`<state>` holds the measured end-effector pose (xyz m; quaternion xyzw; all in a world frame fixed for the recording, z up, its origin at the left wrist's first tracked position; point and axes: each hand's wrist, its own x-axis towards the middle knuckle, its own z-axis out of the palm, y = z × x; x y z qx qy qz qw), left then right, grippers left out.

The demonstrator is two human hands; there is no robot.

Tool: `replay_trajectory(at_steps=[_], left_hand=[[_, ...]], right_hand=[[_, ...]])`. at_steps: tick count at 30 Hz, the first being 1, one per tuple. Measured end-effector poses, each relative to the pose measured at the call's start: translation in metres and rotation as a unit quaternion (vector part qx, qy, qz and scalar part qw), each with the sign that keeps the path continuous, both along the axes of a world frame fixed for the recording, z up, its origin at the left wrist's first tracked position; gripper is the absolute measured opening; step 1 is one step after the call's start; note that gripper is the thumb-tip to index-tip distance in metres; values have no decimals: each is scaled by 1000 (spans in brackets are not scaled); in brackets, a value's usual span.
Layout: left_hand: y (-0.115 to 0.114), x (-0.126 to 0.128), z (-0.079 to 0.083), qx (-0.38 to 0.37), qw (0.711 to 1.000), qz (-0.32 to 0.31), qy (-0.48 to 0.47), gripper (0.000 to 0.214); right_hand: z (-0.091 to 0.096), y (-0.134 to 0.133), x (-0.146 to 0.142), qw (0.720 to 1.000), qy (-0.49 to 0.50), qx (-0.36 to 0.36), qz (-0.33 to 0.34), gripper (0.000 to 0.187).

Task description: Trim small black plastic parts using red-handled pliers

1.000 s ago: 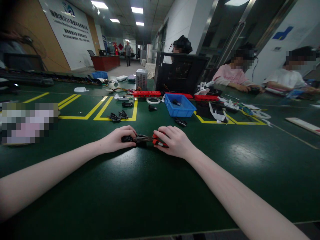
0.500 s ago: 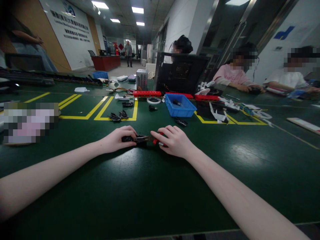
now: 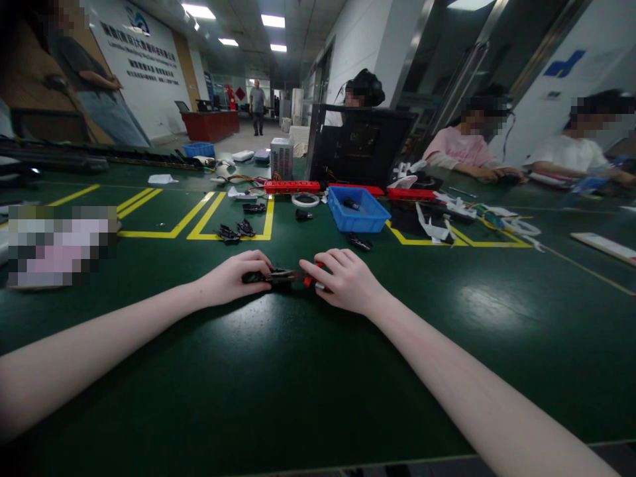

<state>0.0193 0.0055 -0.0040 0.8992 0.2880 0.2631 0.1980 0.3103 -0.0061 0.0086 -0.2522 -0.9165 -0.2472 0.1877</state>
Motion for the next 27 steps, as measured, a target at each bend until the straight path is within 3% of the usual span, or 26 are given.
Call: replay_trajectory(at_steps=[20,27], left_hand=[[1,0,0,-10,1000,-5,-6,6],[2,-1,-2,-4,1000,-7,-8,8]], right_hand=[[0,0,0,1000,-18,-13,16,38],[0,0,-1,999,2,-50,14,36]])
